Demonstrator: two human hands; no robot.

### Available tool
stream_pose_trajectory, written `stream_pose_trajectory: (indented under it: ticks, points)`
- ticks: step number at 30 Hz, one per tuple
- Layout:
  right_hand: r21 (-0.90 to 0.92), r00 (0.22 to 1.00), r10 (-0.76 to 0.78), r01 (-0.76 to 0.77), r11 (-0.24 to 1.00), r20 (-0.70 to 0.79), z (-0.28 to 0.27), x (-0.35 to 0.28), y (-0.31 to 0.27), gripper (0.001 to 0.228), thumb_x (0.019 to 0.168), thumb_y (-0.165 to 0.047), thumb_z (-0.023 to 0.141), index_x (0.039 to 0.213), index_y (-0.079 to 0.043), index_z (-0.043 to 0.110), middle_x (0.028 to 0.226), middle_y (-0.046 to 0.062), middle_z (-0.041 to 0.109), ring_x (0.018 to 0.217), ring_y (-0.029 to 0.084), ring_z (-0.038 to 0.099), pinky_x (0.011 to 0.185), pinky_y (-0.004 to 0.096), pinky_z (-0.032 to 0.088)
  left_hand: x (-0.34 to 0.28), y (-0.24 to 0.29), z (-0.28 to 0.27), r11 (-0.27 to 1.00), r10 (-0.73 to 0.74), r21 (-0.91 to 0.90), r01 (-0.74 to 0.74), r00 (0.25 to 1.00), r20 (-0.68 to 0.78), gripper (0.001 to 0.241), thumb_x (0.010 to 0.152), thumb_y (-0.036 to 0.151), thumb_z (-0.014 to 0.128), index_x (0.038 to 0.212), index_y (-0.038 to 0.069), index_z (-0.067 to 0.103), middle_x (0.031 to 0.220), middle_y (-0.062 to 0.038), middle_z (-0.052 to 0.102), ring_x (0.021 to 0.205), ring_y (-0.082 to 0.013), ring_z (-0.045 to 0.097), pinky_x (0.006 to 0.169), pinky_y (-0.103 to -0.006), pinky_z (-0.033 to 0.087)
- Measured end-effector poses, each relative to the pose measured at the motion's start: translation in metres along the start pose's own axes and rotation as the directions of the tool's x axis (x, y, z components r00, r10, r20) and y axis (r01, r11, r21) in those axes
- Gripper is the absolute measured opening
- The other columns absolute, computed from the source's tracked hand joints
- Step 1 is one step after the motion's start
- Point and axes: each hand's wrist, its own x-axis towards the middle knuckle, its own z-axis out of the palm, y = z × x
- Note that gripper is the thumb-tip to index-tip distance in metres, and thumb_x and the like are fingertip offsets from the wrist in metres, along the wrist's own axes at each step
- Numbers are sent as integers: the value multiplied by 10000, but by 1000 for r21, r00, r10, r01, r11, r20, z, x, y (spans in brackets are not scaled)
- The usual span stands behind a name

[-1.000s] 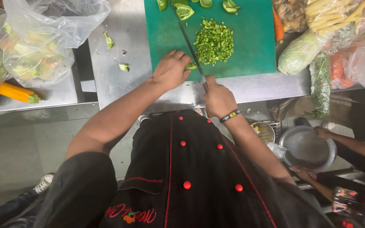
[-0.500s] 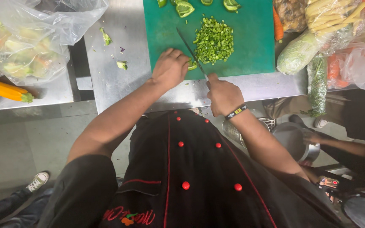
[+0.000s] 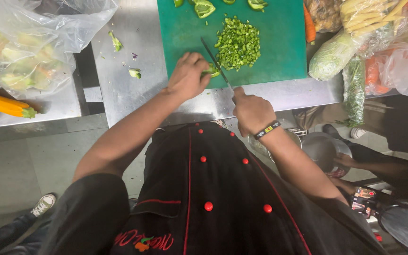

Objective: The person chops green bell peppers on a green cutting board using a knife. They repeatedly slice the peppers into small pieces, gather the chopped pieces, and transfer them into a metal container. The person also briefly handles a cucumber and a plastic bag.

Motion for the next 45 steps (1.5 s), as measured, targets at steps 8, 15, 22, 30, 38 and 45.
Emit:
stream_pose_trajectory:
  ticks: [8,15,22,30,38,45]
  points:
    - [-167,985,-76,50,985,-153,54,30,-4,540,793,6,752,1244,91,468,808,223,711,795,412,731,670,509,577,6,-11,-2,996,83,8,-87,970,227,69,838,83,753,879,39,720,971,-121,670,1001,-327,610,969,-449,492]
    - [-7,999,5,-5,1000,40,47,26,18,522,650,-9,756,1105,52,507,847,252,703,888,441,701,746,524,562,8,-9,1,999,26,33,-39,943,331,113,823,101,764,896,20,736,995,-142,676,1018,-344,600,939,-432,485]
    - [38,993,72,-69,997,-95,51,36,-4,531,810,-1,723,1265,74,460,887,278,717,883,450,711,767,538,557,8,-4,5,995,72,49,-92,949,306,120,834,102,755,926,28,736,1008,-135,674,1028,-330,601,957,-437,489]
    - [53,986,79,-71,996,-149,64,43,4,246,990,-67,584,1192,46,502,909,282,714,867,459,714,754,557,552,7,-5,6,995,82,27,-93,959,271,92,858,103,751,921,40,728,1013,-123,671,1040,-327,596,951,-433,491]
    - [80,993,64,-56,995,-102,85,54,16,351,860,-123,603,1160,27,497,875,283,708,853,472,697,741,573,542,8,-12,6,992,123,-12,-124,953,278,107,858,108,753,938,42,727,1022,-112,663,1026,-322,589,932,-429,493]
    - [87,995,60,-53,995,-84,70,58,-7,658,562,44,810,1130,36,479,867,288,693,870,485,682,731,546,553,2,-14,-2,991,115,-103,-88,951,287,213,797,121,799,983,38,736,1070,-128,666,1041,-342,592,935,-423,490]
